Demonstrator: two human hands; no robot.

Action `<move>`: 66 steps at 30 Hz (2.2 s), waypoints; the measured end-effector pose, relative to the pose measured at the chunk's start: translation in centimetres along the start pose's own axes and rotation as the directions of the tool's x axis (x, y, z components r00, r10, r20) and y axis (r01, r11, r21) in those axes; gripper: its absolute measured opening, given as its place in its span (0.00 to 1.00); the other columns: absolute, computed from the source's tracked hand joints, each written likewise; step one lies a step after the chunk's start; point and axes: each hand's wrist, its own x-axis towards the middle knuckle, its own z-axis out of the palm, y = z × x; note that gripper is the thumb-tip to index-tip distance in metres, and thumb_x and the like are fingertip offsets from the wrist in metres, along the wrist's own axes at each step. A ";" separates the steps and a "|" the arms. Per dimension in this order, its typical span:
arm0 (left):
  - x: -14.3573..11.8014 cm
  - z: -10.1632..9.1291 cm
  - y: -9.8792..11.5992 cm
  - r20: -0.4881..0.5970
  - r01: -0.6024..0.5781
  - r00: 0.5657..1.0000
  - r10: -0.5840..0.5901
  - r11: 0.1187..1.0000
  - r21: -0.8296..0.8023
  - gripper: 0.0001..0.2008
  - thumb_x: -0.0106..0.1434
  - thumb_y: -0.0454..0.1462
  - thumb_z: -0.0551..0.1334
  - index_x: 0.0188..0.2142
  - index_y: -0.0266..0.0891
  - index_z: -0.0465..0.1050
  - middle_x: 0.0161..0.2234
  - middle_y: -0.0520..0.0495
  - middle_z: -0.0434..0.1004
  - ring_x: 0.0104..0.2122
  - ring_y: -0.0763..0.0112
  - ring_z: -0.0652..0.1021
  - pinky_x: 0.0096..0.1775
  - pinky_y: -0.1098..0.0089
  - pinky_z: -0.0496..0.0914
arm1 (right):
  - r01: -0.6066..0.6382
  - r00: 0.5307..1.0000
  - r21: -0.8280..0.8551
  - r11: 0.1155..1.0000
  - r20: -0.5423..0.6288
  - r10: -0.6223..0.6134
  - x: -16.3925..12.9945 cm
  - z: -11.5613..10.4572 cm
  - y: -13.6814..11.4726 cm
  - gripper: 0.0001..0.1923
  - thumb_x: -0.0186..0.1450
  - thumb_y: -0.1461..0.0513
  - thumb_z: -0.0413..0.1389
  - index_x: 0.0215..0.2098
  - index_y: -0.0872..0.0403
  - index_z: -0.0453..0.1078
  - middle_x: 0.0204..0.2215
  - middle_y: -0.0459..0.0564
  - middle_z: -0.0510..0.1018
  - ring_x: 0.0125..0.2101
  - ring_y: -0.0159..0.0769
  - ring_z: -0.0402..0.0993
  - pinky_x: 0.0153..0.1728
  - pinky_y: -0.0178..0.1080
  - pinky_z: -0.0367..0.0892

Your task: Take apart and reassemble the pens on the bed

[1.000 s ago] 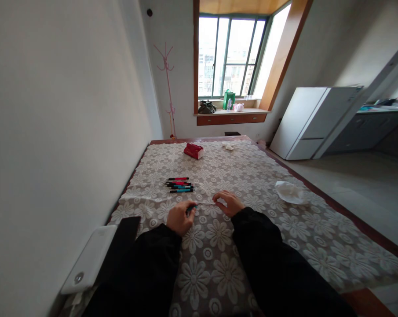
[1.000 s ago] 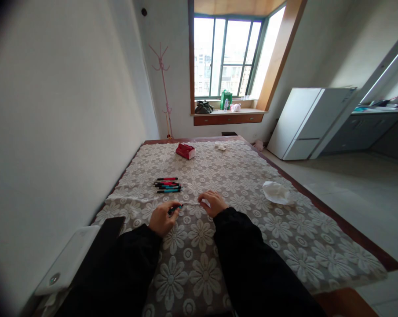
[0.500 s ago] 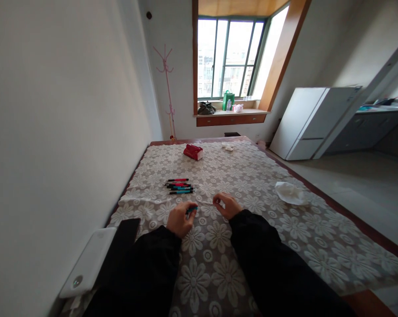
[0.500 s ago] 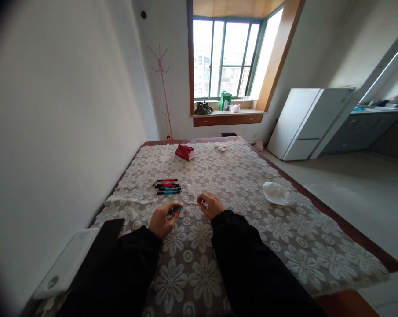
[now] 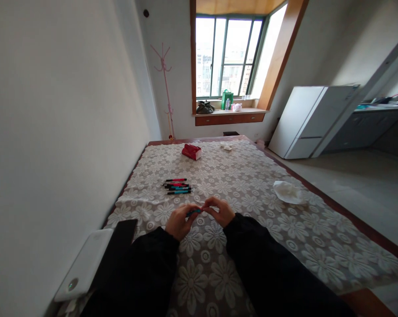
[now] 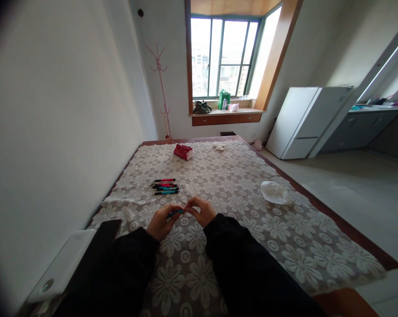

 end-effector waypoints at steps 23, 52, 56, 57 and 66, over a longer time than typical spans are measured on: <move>-0.1 0.3 -1.0 -0.037 -0.076 0.996 0.078 0.995 0.063 0.09 0.63 0.41 0.60 0.42 0.45 0.74 0.37 0.48 0.78 0.37 0.69 0.79 0.43 0.69 0.74 | 0.049 0.998 -0.109 0.993 0.045 -0.045 -0.4 0.6 -0.6 0.05 0.62 0.59 0.58 0.32 0.53 0.72 0.26 0.46 0.77 0.27 0.33 0.73 0.33 0.37 0.69; 0.5 -0.2 -0.6 -0.425 0.072 0.871 -0.247 0.919 -0.387 0.11 0.67 0.45 0.55 0.42 0.40 0.62 0.36 0.45 0.79 0.34 0.70 0.76 0.40 0.69 0.69 | 0.107 0.992 -0.361 0.926 -0.025 -0.125 -0.2 0.3 0.7 0.07 0.64 0.62 0.55 0.40 0.52 0.72 0.31 0.49 0.75 0.35 0.37 0.69 0.41 0.40 0.66; 0.6 -0.2 -0.6 -0.487 0.005 0.836 -0.253 0.891 -0.454 0.13 0.66 0.46 0.56 0.40 0.39 0.66 0.36 0.45 0.77 0.30 0.72 0.73 0.34 0.70 0.68 | 0.233 0.970 -0.524 0.819 0.190 -0.155 -0.5 0.7 1.2 0.20 0.63 0.57 0.58 0.54 0.48 0.68 0.48 0.52 0.73 0.49 0.44 0.65 0.51 0.48 0.60; 0.6 -0.2 -0.6 -0.492 0.011 0.836 -0.242 0.904 -0.428 0.13 0.65 0.46 0.57 0.40 0.39 0.67 0.36 0.45 0.76 0.31 0.71 0.74 0.35 0.70 0.69 | 0.252 0.963 -0.550 0.796 0.228 -0.147 -0.7 0.8 1.3 0.24 0.62 0.55 0.58 0.56 0.47 0.66 0.51 0.52 0.72 0.52 0.46 0.63 0.53 0.49 0.57; 0.5 0.2 -0.9 -0.401 0.094 0.900 -0.169 0.975 -0.201 0.08 0.64 0.41 0.58 0.39 0.39 0.68 0.36 0.46 0.78 0.35 0.68 0.77 0.36 0.68 0.70 | 0.220 0.963 -0.611 0.761 0.263 -0.068 -0.9 1.2 1.8 0.22 0.63 0.56 0.57 0.55 0.48 0.67 0.57 0.51 0.68 0.58 0.46 0.57 0.60 0.53 0.43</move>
